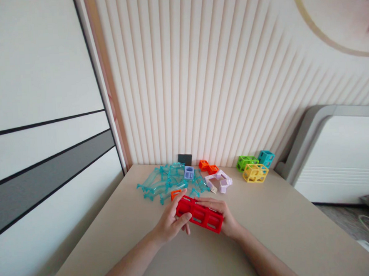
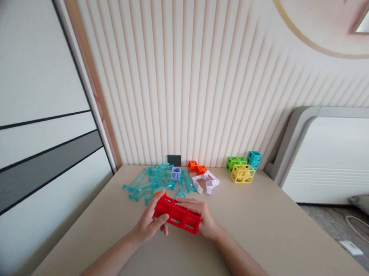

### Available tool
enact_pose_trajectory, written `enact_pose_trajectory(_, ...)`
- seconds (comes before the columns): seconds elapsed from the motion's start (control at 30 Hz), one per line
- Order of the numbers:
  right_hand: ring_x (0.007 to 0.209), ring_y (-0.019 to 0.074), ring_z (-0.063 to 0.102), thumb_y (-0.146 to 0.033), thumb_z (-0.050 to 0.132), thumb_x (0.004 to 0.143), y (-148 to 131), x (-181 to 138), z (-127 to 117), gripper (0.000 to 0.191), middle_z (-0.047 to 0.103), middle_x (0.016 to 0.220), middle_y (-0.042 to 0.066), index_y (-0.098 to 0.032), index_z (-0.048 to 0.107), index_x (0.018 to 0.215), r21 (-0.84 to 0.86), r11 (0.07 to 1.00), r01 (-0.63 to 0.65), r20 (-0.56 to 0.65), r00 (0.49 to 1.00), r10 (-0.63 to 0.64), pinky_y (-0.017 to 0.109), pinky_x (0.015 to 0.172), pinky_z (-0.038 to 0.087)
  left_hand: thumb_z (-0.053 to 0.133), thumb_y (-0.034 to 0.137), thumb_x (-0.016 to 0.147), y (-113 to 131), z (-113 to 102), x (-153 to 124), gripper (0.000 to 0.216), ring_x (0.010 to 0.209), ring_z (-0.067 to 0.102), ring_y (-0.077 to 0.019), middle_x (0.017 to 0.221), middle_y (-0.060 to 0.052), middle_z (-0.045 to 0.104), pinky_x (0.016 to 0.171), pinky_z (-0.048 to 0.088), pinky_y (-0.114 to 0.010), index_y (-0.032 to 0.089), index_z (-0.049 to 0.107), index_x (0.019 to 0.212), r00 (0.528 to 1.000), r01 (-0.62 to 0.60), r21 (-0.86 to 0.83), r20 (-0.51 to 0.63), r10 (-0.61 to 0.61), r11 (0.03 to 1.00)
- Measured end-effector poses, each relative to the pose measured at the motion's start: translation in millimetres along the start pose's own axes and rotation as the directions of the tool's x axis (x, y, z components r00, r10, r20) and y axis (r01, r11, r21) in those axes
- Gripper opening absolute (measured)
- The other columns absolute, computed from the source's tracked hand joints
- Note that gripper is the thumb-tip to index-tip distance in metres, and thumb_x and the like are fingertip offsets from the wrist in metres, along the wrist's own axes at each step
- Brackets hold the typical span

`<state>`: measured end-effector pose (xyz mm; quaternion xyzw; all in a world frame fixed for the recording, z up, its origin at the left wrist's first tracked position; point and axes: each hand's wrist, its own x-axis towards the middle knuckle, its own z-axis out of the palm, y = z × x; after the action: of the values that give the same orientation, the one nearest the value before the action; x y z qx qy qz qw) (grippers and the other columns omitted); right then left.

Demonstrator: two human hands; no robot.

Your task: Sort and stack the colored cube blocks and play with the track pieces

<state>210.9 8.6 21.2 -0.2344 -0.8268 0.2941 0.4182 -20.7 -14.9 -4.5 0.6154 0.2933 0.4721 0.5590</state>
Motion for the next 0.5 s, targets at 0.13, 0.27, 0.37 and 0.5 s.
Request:
enact_pose_trajectory(0.13, 0.118, 0.0296, 0.066, -0.038, 0.074, 0.085, 1.1, -0.9, -0.4, 0.044, 0.071, 0.125, 0.013, -0.027, 0.068, 0.128, 0.006, 1.0, 0.006, 0.005, 1.0, -0.006, 0.046, 0.096, 0.056, 0.062, 0.05, 0.091, -4.0, -0.5, -1.6, 0.074, 0.053, 0.07, -0.0124, 0.095, -0.006, 0.068, 0.048, 0.053, -0.019, 0.031, 0.026, 0.153, 0.999, -0.044, 0.03, -0.004, 0.044, 0.999)
enact_pose_trajectory(0.27, 0.117, 0.0285, 0.067, -0.037, 0.073, 0.086, 2.0, -2.3, -1.5, 0.043, 0.069, 0.128, 0.012, -0.029, 0.067, 0.128, 0.01, 1.0, 0.002, 0.015, 1.0, -0.002, 0.044, 0.095, 0.057, 0.063, 0.048, 0.091, -0.4, -0.9, -1.7, 0.072, 0.056, 0.071, -0.0136, 0.1, -0.007, 0.068, 0.05, 0.057, -0.022, 0.031, 0.029, 0.152, 0.996, -0.086, 0.078, 0.01, 0.085, 0.993)
enact_pose_trajectory(0.37, 0.116, 0.0282, 0.067, -0.037, 0.072, 0.087, 3.3, -3.0, -2.1, 0.042, 0.069, 0.128, 0.013, -0.028, 0.067, 0.128, -0.001, 1.0, 0.016, 0.017, 1.0, -0.016, 0.042, 0.094, 0.057, 0.064, 0.046, 0.09, 7.1, -0.3, -1.2, 0.072, 0.059, 0.072, -0.0152, 0.104, -0.009, 0.068, 0.054, 0.061, -0.028, 0.03, 0.031, 0.152, 0.997, -0.08, 0.121, 0.035, 0.076, 0.989)
enact_pose_trajectory(0.5, 0.109, 0.0275, 0.071, -0.037, 0.069, 0.09, 6.4, -3.2, -1.9, 0.043, 0.068, 0.129, 0.015, -0.026, 0.064, 0.131, -0.177, 0.979, 0.1, 0.012, 0.995, -0.099, 0.041, 0.088, 0.058, 0.069, 0.044, 0.086, 14.1, 2.0, -0.3, 0.082, 0.063, 0.069, -0.0141, 0.106, -0.007, 0.066, 0.059, 0.064, -0.032, 0.028, 0.026, 0.154, 0.999, -0.03, 0.149, -0.027, 0.034, 0.988)
